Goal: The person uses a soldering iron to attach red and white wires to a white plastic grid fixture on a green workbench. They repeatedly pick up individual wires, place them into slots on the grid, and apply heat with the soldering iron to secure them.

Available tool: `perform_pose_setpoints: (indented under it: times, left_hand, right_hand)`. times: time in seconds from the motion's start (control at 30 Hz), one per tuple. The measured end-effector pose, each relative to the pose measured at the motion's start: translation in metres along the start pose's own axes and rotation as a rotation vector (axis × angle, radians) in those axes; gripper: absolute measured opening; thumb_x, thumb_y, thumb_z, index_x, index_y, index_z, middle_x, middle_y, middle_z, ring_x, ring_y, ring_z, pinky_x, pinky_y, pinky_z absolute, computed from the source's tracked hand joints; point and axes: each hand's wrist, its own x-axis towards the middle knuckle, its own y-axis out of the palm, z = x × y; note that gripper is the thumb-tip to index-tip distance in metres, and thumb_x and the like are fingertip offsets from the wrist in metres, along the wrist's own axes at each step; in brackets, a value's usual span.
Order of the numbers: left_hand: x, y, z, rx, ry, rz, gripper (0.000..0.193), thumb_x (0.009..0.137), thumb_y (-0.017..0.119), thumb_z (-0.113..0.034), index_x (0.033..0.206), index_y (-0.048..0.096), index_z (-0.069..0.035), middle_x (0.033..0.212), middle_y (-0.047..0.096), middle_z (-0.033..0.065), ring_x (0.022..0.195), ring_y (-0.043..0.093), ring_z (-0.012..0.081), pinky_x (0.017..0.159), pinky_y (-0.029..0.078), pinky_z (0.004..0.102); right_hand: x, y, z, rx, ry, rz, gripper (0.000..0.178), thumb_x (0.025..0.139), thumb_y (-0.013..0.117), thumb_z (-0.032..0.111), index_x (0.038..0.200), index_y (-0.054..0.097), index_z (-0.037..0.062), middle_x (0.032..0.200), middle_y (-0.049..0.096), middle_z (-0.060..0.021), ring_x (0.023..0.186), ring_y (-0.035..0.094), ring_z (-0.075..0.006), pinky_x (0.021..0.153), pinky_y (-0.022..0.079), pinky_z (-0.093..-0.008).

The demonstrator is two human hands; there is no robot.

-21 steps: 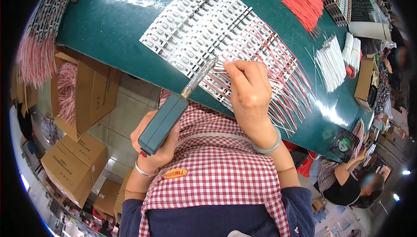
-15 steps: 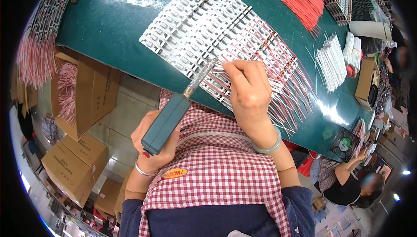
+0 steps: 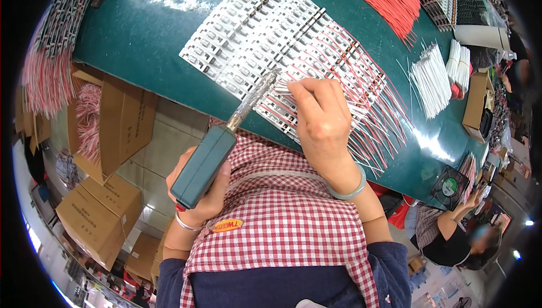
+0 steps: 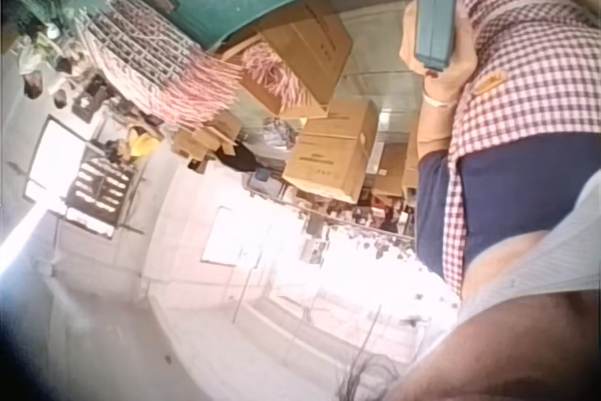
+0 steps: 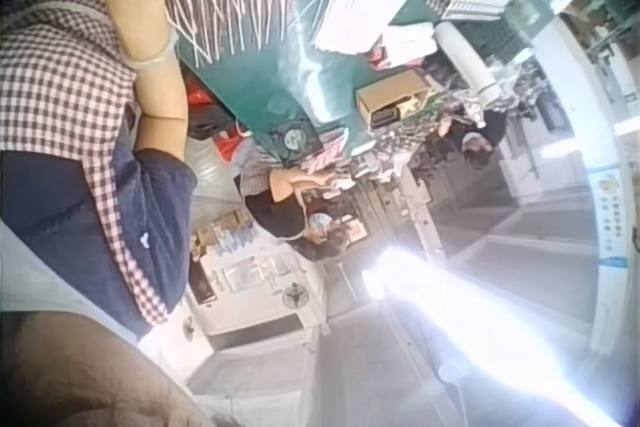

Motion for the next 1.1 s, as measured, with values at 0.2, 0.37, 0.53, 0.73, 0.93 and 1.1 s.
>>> perform_pose_setpoints:
  times: [0.2, 0.37, 0.53, 0.73, 0.93, 1.1]
  left_hand:
    - [0.001, 0.004, 0.002, -0.021, -0.008, 0.006, 0.025, 0.077, 0.078, 0.003, 0.101, 0.072, 0.006, 0.097, 0.072, 0.0185, 0.081, 0.073, 0.0285, 0.071, 0.057, 0.0322]
    - [0.002, 0.007, 0.002, -0.035, -0.030, 0.023, 0.023, 0.078, 0.079, 0.001, 0.100, 0.072, 0.005, 0.097, 0.072, 0.0181, 0.080, 0.073, 0.0289, 0.070, 0.057, 0.0330]
    - [0.007, 0.009, 0.001, 0.008, 0.029, 0.028, 0.023, 0.077, 0.079, 0.000, 0.099, 0.072, 0.005, 0.095, 0.072, 0.0170, 0.079, 0.073, 0.0289, 0.070, 0.058, 0.0331]
    - [0.019, 0.010, -0.012, 0.073, 0.102, 0.024, 0.020, 0.076, 0.079, 0.001, 0.095, 0.072, 0.004, 0.091, 0.070, 0.0155, 0.076, 0.071, 0.0284, 0.067, 0.056, 0.0334]
    - [0.020, 0.007, -0.012, 0.107, 0.159, 0.024, 0.021, 0.075, 0.079, 0.002, 0.095, 0.072, 0.003, 0.088, 0.068, 0.0144, 0.073, 0.070, 0.0280, 0.064, 0.055, 0.0335]
    - [0.001, 0.006, 0.005, 0.013, 0.040, 0.000, 0.024, 0.075, 0.080, 0.001, 0.098, 0.073, 0.003, 0.090, 0.070, 0.0149, 0.074, 0.070, 0.0279, 0.063, 0.055, 0.0331]
  right_hand:
    - [0.005, -0.007, -0.001, 0.013, -0.002, -0.057, 0.033, 0.069, 0.068, -0.010, 0.102, 0.070, -0.0042, 0.094, 0.064, -0.0126, 0.082, 0.060, -0.0281, 0.068, 0.051, -0.0378]
    - [0.004, -0.002, -0.008, -0.027, -0.012, -0.043, 0.033, 0.070, 0.069, -0.009, 0.102, 0.070, -0.0046, 0.094, 0.065, -0.0128, 0.081, 0.060, -0.0281, 0.068, 0.051, -0.0377]
    - [0.004, -0.002, -0.008, -0.025, -0.014, -0.015, 0.032, 0.070, 0.068, -0.007, 0.102, 0.070, -0.0047, 0.094, 0.064, -0.0127, 0.082, 0.060, -0.0277, 0.070, 0.051, -0.0379]
    - [0.004, -0.002, -0.006, -0.024, -0.018, -0.001, 0.031, 0.070, 0.067, -0.005, 0.101, 0.070, -0.0053, 0.095, 0.064, -0.0128, 0.083, 0.060, -0.0278, 0.070, 0.051, -0.0382]
    - [0.003, -0.001, -0.006, -0.026, -0.020, -0.002, 0.031, 0.070, 0.067, -0.004, 0.100, 0.070, -0.0059, 0.095, 0.064, -0.0129, 0.084, 0.060, -0.0280, 0.070, 0.052, -0.0383]
    - [0.002, 0.000, -0.006, -0.028, -0.024, -0.009, 0.030, 0.070, 0.068, -0.005, 0.100, 0.070, -0.0057, 0.094, 0.064, -0.0126, 0.083, 0.060, -0.0279, 0.070, 0.052, -0.0377]
